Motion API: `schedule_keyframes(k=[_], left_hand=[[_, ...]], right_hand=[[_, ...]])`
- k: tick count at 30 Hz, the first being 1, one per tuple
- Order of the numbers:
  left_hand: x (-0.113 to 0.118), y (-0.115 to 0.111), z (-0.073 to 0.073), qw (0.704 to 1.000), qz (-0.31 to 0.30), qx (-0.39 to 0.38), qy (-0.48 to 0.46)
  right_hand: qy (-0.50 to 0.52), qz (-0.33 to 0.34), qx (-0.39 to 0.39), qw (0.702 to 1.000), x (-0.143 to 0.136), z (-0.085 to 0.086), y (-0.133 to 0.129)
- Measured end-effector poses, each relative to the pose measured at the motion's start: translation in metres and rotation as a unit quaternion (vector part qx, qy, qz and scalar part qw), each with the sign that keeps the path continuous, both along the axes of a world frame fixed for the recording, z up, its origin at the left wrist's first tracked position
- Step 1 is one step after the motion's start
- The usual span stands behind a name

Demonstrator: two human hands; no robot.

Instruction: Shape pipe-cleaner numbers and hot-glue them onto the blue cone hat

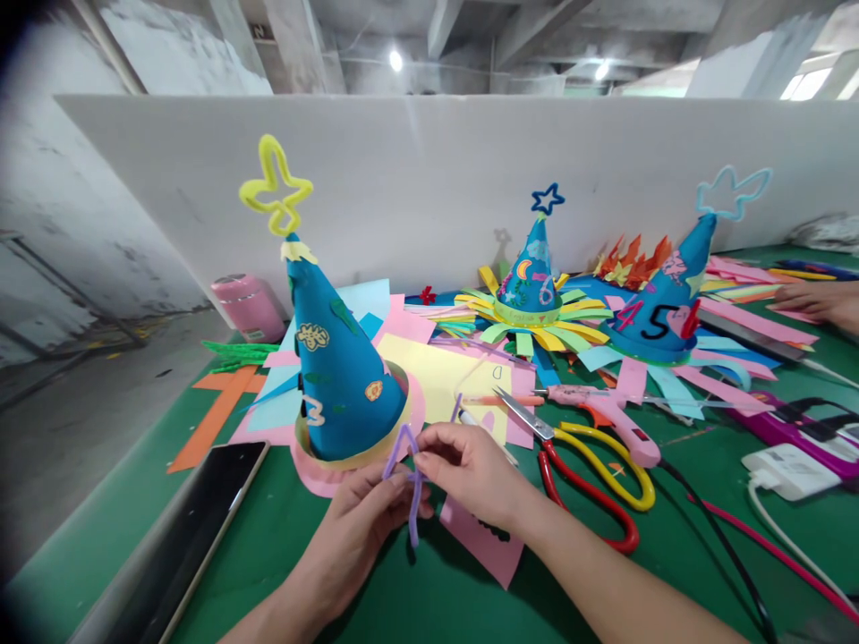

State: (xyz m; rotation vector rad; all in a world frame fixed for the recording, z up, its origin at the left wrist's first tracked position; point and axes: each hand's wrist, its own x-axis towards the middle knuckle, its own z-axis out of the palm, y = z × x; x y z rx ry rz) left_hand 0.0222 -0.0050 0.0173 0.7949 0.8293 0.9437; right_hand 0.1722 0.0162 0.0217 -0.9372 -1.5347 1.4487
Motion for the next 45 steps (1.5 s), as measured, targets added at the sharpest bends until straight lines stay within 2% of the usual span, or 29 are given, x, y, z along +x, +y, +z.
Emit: schedule_keyframes(k=[5,12,14,19,23,26,33,40,43,45], left_hand=[[0.001,0.001,-0.002,1.0,0.008,0.0,-0.004],[-0.001,0.001,-0.004,0.998,0.047,-0.015,0.026],[-0.001,0.002,-0.004,0.998,0.055,-0.012,0.023],[-0.003,0.004,-0.004,0.998,0.052,0.0,0.018],[-0.004,0.004,-0.003,0.998,0.055,0.002,0.018],[-0.005,0.004,-0.005,0.999,0.053,-0.006,0.01],[-0.007,0.006,-0.005,0.999,0.035,-0.006,0.005],[-0.005,0.008,-0.001,0.999,0.049,-0.014,0.01],[-0.005,0.009,-0.003,0.998,0.057,-0.022,0.014],[-0.005,0.009,-0.005,0.998,0.063,-0.024,0.017]], right_hand=[[-0.033,-0.011,0.017,0.999,0.001,-0.004,0.002],[-0.05,-0.138,0.032,0.989,0.011,0.001,0.008],[-0.048,-0.155,0.027,0.986,0.014,0.001,0.006],[-0.091,-0.108,0.021,0.99,0.016,0.0,-0.015],[-0.139,-0.079,0.011,0.987,0.004,0.003,-0.033],[-0.133,-0.065,-0.003,0.989,-0.006,0.004,-0.038],[-0.124,-0.07,-0.005,0.99,-0.008,-0.001,-0.034],[-0.126,-0.067,-0.028,0.989,-0.001,-0.001,-0.034],[-0.139,-0.095,-0.004,0.986,0.006,0.004,-0.037],[-0.169,-0.138,0.021,0.976,0.016,0.006,-0.04]])
